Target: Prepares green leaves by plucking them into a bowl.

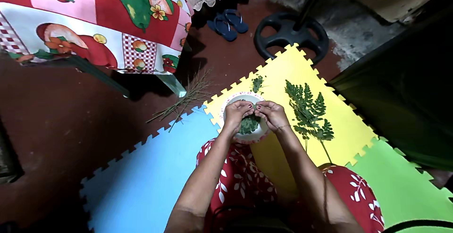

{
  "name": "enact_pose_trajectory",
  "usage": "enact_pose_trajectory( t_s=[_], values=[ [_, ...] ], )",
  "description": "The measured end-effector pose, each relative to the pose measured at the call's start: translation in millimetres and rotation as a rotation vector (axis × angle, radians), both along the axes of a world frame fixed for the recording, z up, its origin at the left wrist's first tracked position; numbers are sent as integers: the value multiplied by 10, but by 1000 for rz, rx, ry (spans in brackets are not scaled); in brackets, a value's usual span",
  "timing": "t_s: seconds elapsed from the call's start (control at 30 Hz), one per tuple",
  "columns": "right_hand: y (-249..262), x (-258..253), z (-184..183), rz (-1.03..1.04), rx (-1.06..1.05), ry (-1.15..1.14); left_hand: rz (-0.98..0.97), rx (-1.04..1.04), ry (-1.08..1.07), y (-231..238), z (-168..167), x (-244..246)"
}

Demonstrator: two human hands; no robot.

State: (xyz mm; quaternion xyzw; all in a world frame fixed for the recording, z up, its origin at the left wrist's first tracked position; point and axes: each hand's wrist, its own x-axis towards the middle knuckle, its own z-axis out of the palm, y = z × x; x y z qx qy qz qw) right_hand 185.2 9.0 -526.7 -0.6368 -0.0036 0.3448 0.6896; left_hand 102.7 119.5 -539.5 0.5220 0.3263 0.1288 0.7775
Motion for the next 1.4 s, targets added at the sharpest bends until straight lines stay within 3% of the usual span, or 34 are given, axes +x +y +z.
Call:
enact_pose_trajectory(
  t_s=[0.13,0.23,0.57,0.83,0.97,1.03,1.27,1.4],
  values=[
    [-74,58,9,231,-238,-326,-317,473,174,127,132,-62],
    [-72,85,74,325,-357,-448,-410,626,250,174,218,-72],
    [-26,33,-24,166,-150,-222,-190,350,104,50,2,-51],
    [-141,107,-39,73,-209,-131,-125,285,156,148,-49,-170],
    [-155,96,-65,55,-201,-43,-614,585,421,190,-33,-196],
    [-140,88,-78,79,-184,-17,-709,627,464,157,-8,-146],
    [-76,3,-68,117,-144,-22,-302,402,161,-45,54,-90],
    [-80,81,16,170,-142,-59,-290,396,123,26,73,-60]
  ],
)
